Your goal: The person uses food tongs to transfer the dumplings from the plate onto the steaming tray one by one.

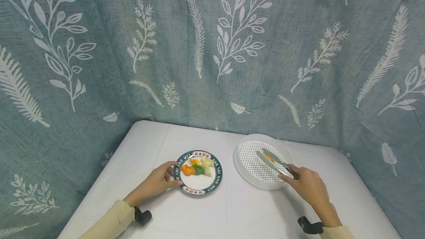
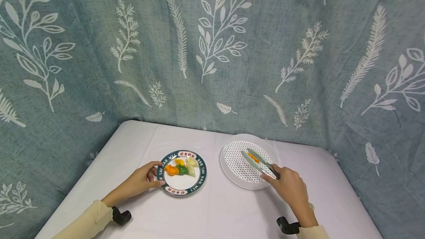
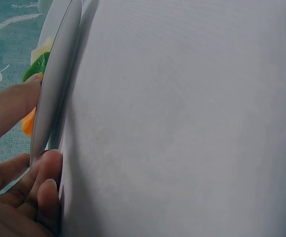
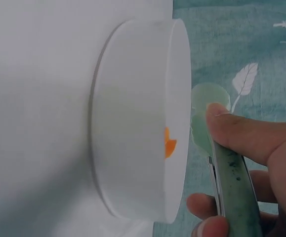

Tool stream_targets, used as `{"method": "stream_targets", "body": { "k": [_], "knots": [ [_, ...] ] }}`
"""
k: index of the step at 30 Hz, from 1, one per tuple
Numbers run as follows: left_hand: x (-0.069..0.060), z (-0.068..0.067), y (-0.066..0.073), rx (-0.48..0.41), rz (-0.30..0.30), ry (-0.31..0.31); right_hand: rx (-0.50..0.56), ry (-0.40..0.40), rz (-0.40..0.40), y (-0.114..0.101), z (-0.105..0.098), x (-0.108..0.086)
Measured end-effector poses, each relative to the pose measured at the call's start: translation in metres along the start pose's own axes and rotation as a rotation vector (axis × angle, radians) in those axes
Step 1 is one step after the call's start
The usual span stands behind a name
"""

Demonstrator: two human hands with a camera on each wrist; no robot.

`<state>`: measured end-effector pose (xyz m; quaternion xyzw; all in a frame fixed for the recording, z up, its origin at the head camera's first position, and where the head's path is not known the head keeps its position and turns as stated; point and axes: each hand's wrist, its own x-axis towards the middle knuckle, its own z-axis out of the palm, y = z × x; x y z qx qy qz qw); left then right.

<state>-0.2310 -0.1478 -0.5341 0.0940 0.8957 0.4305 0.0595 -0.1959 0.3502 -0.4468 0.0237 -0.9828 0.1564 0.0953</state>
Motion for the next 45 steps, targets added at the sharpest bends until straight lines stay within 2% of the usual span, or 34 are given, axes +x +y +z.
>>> {"method": "stream_targets", "body": {
  "k": [12,27,33,45],
  "knots": [
    [0.001,0.0,-0.002,-0.005,-0.006,-0.004,0.023,0.031,-0.079,-0.032,0.006,-0.001],
    [0.0,0.0,0.0,-0.011,0.0,-0.006,0.034,0.009,-0.132,-0.064,0.017,0.0],
    [-0.001,0.0,0.0,-0.008,0.0,-0.002,0.045,0.022,-0.16,-0.076,0.025,0.002],
    [-0.001,0.0,0.001,-0.008,0.001,0.004,0.069,-0.001,-0.2,-0.096,0.045,0.004]
  ]
}}
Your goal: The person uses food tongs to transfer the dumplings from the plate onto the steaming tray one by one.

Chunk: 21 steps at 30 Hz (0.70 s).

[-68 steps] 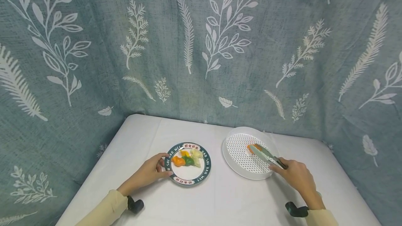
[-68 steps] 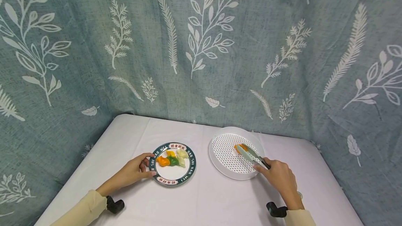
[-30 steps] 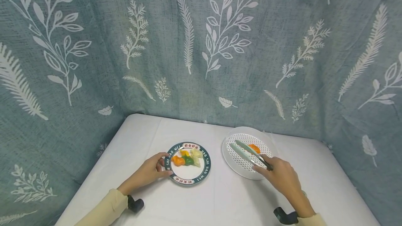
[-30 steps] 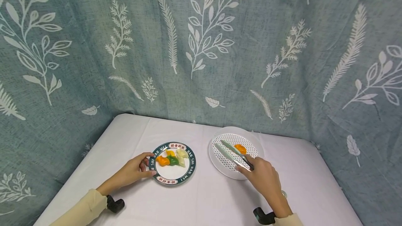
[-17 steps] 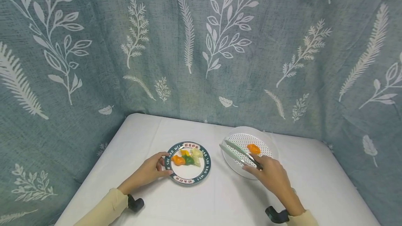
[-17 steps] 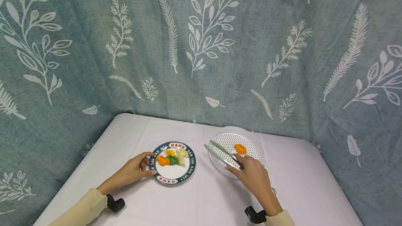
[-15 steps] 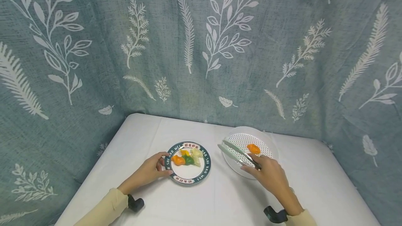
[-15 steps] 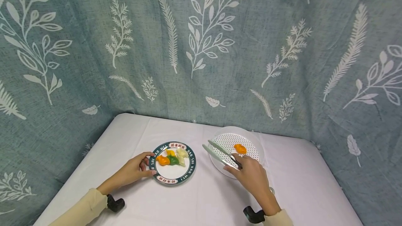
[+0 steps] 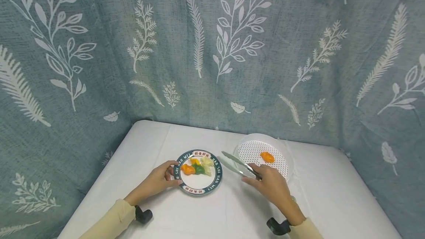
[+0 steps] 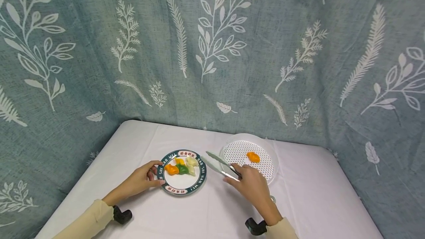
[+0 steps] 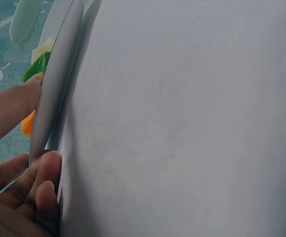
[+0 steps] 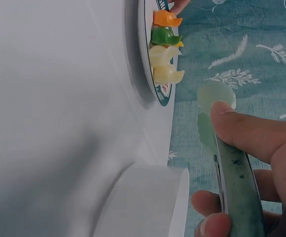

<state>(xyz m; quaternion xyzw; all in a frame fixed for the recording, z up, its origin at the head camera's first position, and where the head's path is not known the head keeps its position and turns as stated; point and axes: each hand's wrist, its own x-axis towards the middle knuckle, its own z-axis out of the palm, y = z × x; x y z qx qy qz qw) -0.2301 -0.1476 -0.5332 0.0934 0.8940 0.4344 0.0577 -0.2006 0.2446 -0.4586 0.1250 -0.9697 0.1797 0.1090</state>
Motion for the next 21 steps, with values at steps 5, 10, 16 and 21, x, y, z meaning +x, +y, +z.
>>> {"method": "stream_targets", "body": {
  "k": [5,10,16,21],
  "knots": [
    [0.0,0.001,-0.001,-0.002,0.0,0.008,0.004,-0.006,-0.007,-0.009,0.005,0.004],
    [0.0,0.001,-0.001,-0.006,0.001,0.012,-0.007,-0.02,0.002,-0.016,0.012,0.008],
    [-0.001,0.001,0.002,-0.001,-0.008,0.012,-0.014,-0.028,-0.026,-0.02,0.022,0.013],
    [-0.001,0.0,0.004,0.003,-0.019,0.004,-0.03,-0.038,-0.063,-0.022,0.031,0.015]
  ]
}}
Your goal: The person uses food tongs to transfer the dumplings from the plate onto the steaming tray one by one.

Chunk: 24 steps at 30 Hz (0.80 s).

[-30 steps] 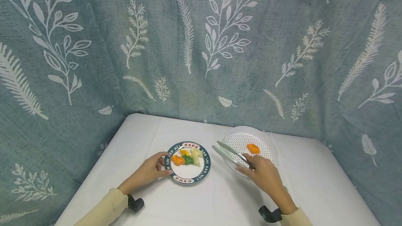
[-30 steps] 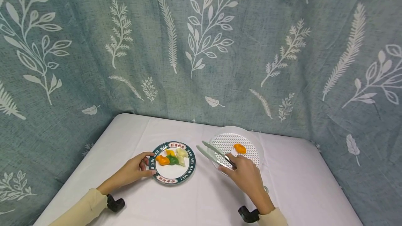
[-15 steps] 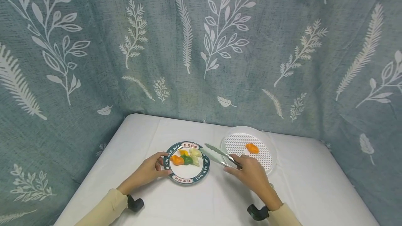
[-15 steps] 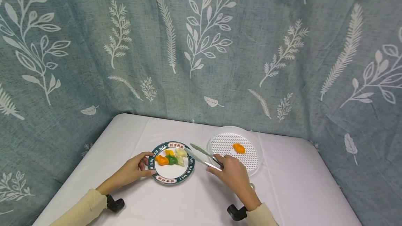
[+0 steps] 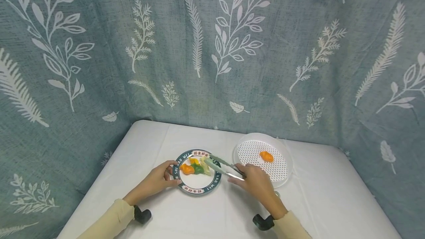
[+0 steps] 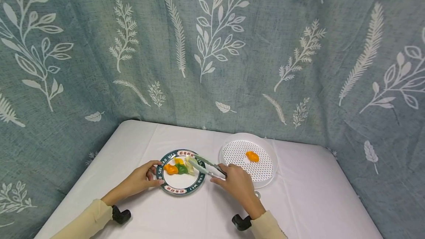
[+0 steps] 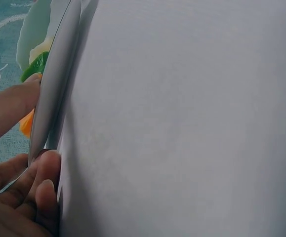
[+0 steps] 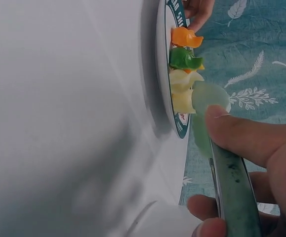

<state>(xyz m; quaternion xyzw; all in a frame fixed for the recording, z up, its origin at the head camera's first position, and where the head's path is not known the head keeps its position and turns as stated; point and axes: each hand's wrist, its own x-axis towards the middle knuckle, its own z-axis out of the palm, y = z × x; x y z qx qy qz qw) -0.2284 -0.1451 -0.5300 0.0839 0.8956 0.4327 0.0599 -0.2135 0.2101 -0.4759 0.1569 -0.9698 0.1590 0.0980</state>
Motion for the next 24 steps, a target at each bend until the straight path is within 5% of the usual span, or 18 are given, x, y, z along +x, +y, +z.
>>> {"method": "stream_targets", "body": {
  "k": [24],
  "knots": [
    [0.0003,0.0,-0.0034,-0.016,0.005,-0.006,-0.082,-0.019,-0.003,-0.008,0.0012,0.0057]
  ]
}}
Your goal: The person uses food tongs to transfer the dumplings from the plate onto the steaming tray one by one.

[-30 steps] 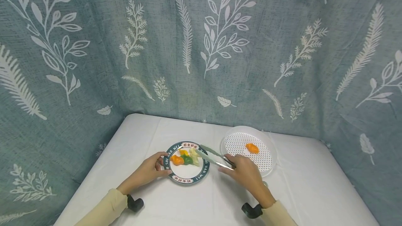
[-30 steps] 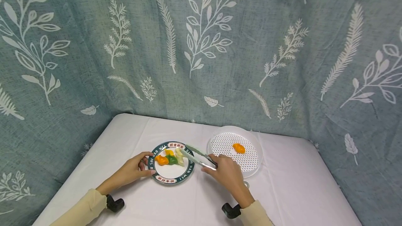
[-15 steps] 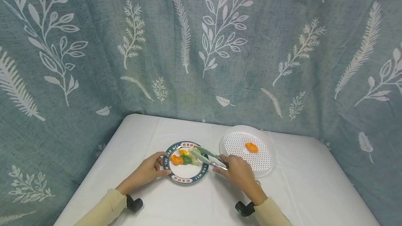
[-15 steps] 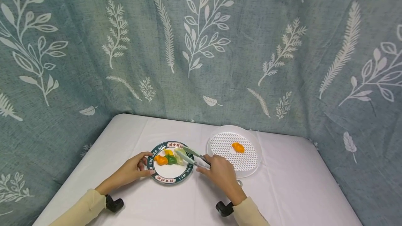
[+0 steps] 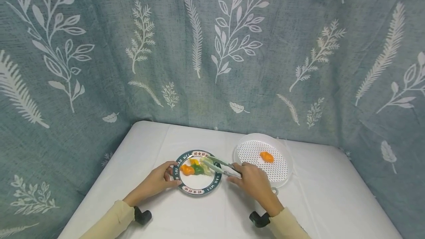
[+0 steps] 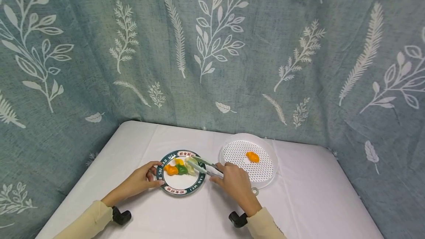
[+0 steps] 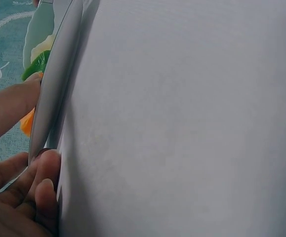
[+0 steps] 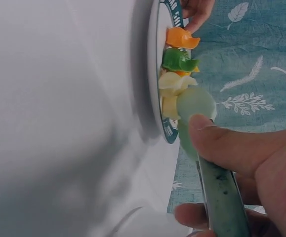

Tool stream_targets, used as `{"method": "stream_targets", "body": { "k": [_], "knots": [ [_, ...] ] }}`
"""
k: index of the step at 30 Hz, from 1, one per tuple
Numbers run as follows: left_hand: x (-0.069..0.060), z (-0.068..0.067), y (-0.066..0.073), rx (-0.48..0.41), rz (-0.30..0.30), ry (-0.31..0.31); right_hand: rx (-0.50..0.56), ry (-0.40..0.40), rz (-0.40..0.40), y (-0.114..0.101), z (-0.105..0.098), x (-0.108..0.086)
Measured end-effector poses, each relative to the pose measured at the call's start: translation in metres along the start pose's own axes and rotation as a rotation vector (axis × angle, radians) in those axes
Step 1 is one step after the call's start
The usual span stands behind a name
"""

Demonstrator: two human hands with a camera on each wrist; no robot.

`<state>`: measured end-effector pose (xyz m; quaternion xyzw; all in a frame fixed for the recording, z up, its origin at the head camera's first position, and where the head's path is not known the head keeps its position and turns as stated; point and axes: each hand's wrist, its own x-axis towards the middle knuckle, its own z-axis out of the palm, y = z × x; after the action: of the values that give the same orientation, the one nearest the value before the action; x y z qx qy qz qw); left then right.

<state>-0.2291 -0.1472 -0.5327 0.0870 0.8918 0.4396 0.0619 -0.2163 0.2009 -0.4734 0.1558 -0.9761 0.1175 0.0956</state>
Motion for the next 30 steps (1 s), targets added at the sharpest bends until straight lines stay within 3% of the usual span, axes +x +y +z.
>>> {"method": "stream_targets", "body": {
  "k": [9,20,30],
  "knots": [
    [-0.001,0.0,0.001,0.002,-0.009,-0.001,0.055,-0.097,-0.006,-0.001,0.0,0.004],
    [0.002,0.001,0.0,-0.003,-0.006,-0.003,0.103,-0.064,-0.014,0.0,0.001,0.003],
    [0.001,0.0,0.001,0.007,-0.007,0.006,0.11,0.024,0.013,0.008,-0.009,-0.002]
  ]
}}
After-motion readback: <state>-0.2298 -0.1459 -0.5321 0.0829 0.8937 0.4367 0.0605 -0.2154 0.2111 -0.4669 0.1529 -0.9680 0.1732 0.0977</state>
